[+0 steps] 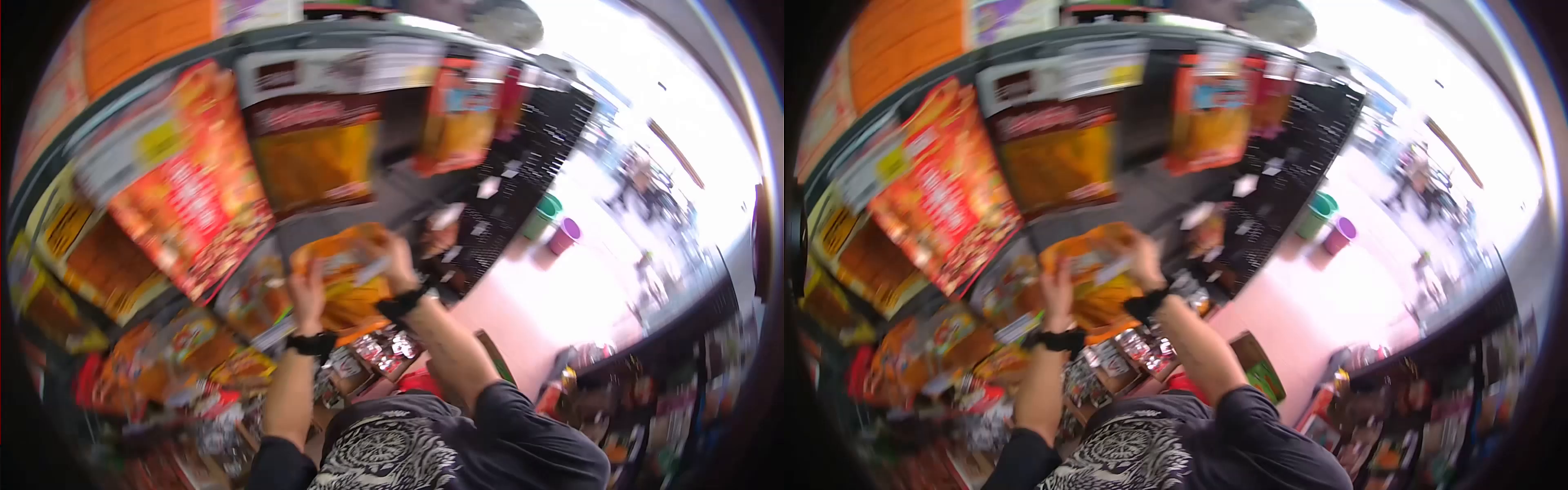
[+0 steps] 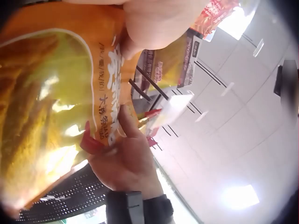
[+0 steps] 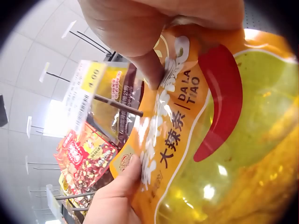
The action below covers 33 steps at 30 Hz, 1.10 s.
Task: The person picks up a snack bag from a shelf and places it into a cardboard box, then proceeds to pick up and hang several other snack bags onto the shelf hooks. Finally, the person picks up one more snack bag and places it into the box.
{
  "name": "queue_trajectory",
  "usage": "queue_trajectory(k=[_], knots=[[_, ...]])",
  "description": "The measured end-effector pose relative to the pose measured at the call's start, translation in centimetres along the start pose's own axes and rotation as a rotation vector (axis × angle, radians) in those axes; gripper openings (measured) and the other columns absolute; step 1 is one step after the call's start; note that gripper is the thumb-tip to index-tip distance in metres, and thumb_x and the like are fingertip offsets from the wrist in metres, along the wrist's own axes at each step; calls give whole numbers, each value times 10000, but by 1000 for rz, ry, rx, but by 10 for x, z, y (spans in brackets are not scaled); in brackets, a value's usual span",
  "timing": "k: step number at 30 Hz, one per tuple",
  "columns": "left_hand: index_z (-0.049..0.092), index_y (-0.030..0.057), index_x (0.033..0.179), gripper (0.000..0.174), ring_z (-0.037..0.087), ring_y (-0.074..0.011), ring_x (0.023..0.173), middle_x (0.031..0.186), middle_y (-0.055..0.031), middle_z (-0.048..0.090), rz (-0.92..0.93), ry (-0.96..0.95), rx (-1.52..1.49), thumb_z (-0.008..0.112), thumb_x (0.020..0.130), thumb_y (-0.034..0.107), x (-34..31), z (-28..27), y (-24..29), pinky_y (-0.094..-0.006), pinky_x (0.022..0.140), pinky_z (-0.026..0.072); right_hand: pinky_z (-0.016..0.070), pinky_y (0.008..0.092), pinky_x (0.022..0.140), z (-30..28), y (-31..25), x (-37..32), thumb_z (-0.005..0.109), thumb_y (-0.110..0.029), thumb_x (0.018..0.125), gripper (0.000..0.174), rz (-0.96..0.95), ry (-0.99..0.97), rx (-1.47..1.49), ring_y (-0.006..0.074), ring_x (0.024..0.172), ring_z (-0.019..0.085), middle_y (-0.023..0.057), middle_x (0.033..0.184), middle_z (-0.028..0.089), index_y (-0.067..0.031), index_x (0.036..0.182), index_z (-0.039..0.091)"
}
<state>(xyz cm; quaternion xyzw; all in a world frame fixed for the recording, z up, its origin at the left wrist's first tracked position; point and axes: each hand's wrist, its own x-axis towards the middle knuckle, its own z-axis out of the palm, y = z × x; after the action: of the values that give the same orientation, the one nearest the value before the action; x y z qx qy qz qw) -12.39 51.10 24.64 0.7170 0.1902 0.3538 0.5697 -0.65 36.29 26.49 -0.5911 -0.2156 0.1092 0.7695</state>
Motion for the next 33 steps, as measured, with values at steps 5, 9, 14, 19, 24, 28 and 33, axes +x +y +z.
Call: queue_trajectory(k=[5,9,14,19,24,28,33], knots=[[636,-63,1010,465,642,-194,819,910,-143,685,-133,-45,56,575,904,386,50,-11,-8,-327,695,481,504,325,758,9,-5,-8,685,-217,801,415,-168,226,-322,224,872,652,130,1010,659,-10,1135,552],[617,-99,1021,495,619,-180,878,980,-151,668,-38,53,-68,565,914,381,63,-4,-9,-293,805,453,510,317,810,-44,18,-90,643,-199,828,442,54,63,-596,216,914,654,106,997,669,-39,1222,520],[509,-85,1180,431,589,-189,958,1088,-151,617,14,46,-28,536,943,273,36,-1,-26,-306,849,439,531,312,744,-212,121,-233,651,-155,786,317,332,235,-811,202,823,671,109,884,684,-39,1080,621],[436,-32,1221,305,511,-222,1111,1204,-146,525,306,40,112,482,950,98,-98,2,13,-332,943,402,507,378,829,-360,151,-405,579,-158,784,284,915,641,-1127,282,934,641,124,981,672,-127,1056,655],[567,-18,1026,144,607,-162,894,934,-80,632,-406,-683,-30,489,928,55,-193,6,13,-277,843,473,457,396,928,-404,123,-475,610,-149,754,417,1175,679,-1187,292,1095,543,100,1208,554,-147,1170,572],[564,-33,1042,156,626,-153,850,935,-94,646,-578,-775,41,517,925,60,-231,44,1,-256,803,488,437,392,954,-428,142,-469,634,-102,729,520,1006,669,-1220,299,1122,512,96,1256,513,-107,1231,502],[566,-29,1055,164,626,-147,867,945,-97,652,-606,-778,80,529,925,64,-254,78,21,-252,796,485,466,425,887,-452,169,-426,652,-134,729,602,1069,592,-1148,342,1063,547,162,1276,472,-68,1280,419]])
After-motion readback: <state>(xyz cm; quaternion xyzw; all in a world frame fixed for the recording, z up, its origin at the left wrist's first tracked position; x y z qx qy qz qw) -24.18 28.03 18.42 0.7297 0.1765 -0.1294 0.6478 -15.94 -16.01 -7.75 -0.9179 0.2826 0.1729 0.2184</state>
